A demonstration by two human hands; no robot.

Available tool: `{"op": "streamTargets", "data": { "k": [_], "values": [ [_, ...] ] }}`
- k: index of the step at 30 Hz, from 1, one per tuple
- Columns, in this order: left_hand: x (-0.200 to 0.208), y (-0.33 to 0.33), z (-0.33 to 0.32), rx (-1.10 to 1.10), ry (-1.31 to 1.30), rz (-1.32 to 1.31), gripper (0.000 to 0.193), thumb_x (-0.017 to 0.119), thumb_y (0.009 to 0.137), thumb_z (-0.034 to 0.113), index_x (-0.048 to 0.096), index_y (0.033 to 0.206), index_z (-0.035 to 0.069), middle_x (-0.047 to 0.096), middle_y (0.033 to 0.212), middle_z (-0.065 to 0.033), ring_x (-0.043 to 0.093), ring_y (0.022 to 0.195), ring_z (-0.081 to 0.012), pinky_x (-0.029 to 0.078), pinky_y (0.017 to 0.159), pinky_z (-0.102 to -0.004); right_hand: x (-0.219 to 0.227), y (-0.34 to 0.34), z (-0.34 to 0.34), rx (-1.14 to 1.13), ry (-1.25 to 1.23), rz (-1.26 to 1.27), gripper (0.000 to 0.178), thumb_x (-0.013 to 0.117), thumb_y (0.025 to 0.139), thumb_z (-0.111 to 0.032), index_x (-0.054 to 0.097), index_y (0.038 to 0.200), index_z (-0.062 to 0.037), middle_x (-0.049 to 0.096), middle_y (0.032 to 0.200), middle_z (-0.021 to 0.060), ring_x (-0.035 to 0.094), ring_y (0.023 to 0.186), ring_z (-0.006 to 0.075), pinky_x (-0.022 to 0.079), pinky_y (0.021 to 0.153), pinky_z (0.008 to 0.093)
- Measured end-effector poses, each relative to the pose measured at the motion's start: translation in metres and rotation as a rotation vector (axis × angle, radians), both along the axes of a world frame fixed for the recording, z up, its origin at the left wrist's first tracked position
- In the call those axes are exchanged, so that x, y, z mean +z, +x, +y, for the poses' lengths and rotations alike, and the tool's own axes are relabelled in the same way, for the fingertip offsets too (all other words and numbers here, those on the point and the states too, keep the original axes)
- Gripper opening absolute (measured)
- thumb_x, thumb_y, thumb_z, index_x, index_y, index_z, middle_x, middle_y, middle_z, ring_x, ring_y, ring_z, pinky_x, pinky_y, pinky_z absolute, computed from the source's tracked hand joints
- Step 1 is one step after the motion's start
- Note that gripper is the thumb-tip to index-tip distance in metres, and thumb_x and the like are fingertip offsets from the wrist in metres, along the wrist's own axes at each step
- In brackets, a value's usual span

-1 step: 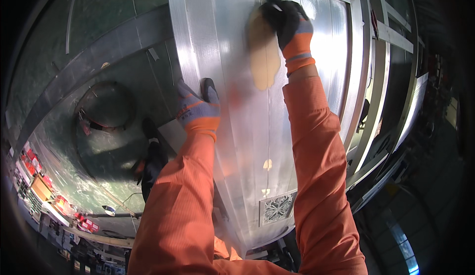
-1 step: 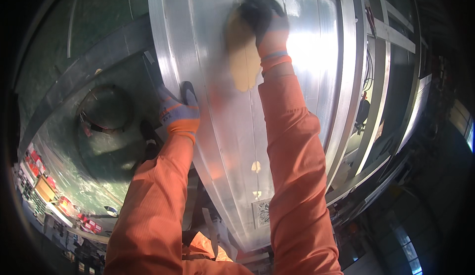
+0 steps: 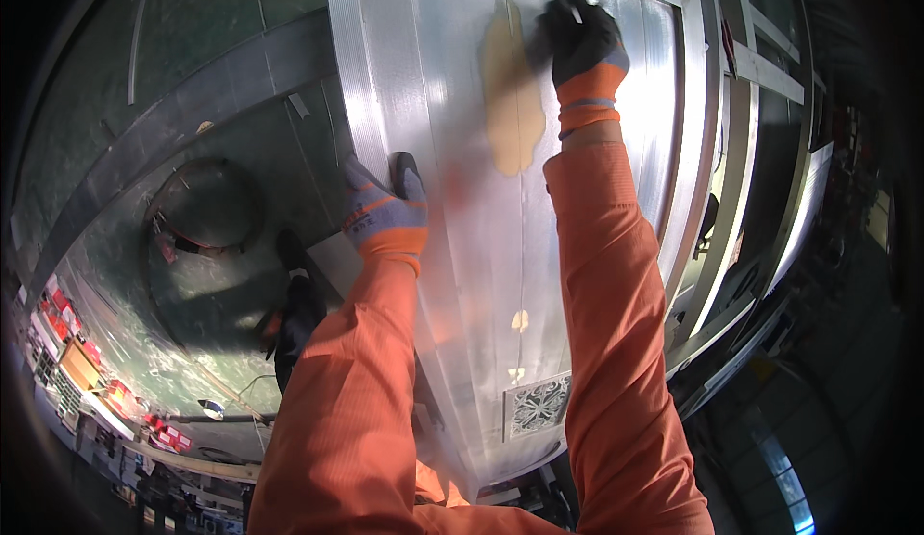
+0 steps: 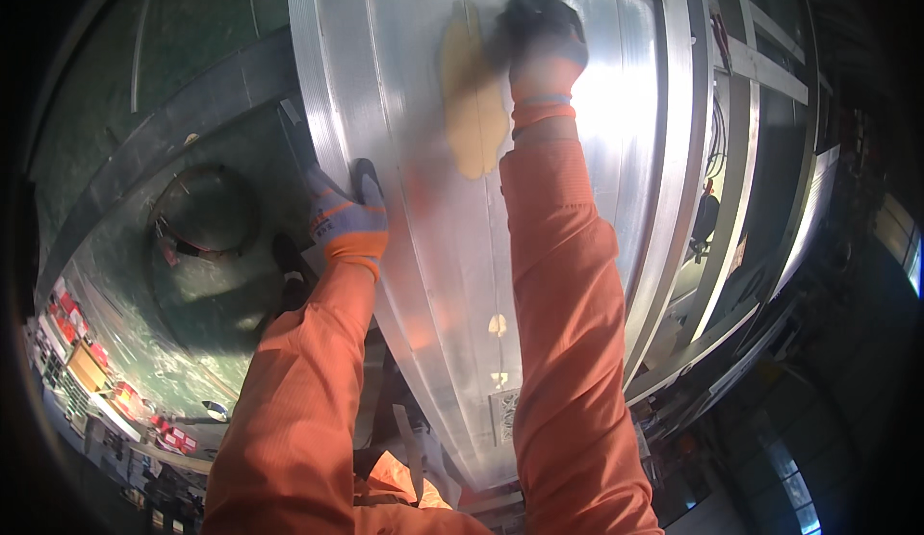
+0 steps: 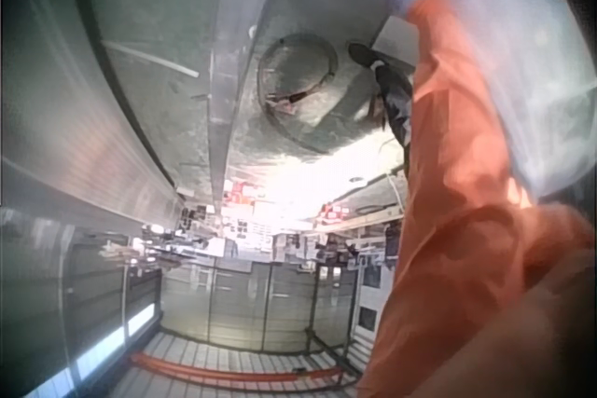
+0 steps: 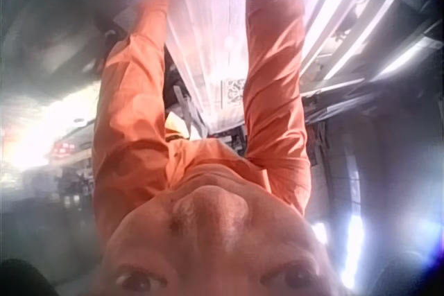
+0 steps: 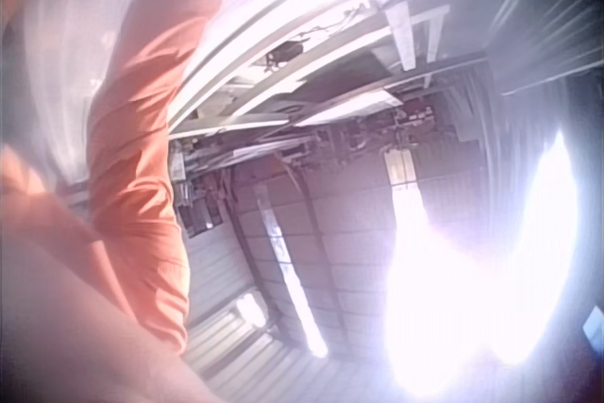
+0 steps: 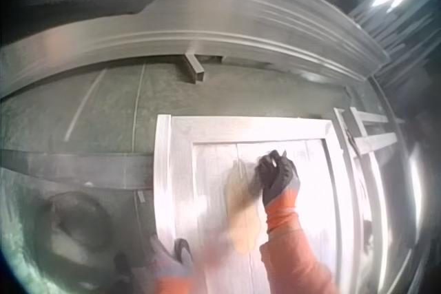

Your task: The person uses a sanding block to manually sand a large curved metal panel, then switches to a power sander to polish the surface. The person then lifts the panel and carries it across the workshop floor.

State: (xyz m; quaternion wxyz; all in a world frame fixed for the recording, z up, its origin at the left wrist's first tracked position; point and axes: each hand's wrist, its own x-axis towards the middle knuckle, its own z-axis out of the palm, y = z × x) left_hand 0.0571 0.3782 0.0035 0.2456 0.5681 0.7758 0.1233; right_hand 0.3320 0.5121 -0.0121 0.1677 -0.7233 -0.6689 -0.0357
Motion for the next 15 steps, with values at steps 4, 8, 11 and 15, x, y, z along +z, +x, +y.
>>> {"op": "streamTargets", "data": {
  "k": [4,8,11,15],
  "values": [
    [-0.002,-0.004,0.002,0.09,-0.043,0.004,0.078,0.07,0.087,0.04,0.041,0.143,-0.005,0.06,0.13,-0.0302,0.06,0.119,-0.0463,0.05,0.101,-0.049,0.013,-0.052,0.005,0.25,-0.017,0.195,0.017,0.063,0.098,-0.019,0.072,0.105,-0.0063,0.071,0.096,0.0094,0.069,0.097,0.0286,0.055,0.089,0.0318],
    [0.013,0.006,0.009,0.043,-0.196,-0.037,0.078,0.068,0.089,0.041,0.041,0.144,-0.006,0.06,0.131,-0.0306,0.06,0.119,-0.0464,0.049,0.102,-0.0485,-0.047,0.013,0.005,0.056,0.094,0.228,0.022,0.068,0.094,-0.027,0.07,0.103,-0.0074,0.071,0.103,0.0085,0.068,0.098,0.0241,0.055,0.086,0.0358],
    [0.006,0.004,0.005,0.023,-0.072,0.006,0.078,0.068,0.089,0.042,0.04,0.144,-0.006,0.06,0.131,-0.0305,0.061,0.119,-0.0462,0.05,0.101,-0.0489,-0.029,0.003,0.01,-0.029,0.244,0.816,0.029,0.067,0.096,-0.029,0.071,0.109,-0.0035,0.072,0.103,0.0083,0.068,0.095,0.0224,0.054,0.083,0.0337],
    [-0.003,0.004,0.001,0.007,0.009,0.014,0.079,0.068,0.088,0.041,0.039,0.145,-0.005,0.06,0.13,-0.0308,0.061,0.118,-0.0463,0.05,0.1,-0.0494,0.007,0.0,-0.007,-0.215,-0.003,1.066,0.029,0.069,0.096,-0.03,0.075,0.108,-0.0035,0.076,0.103,0.0079,0.07,0.092,0.0224,0.055,0.079,0.033]
  ]
}}
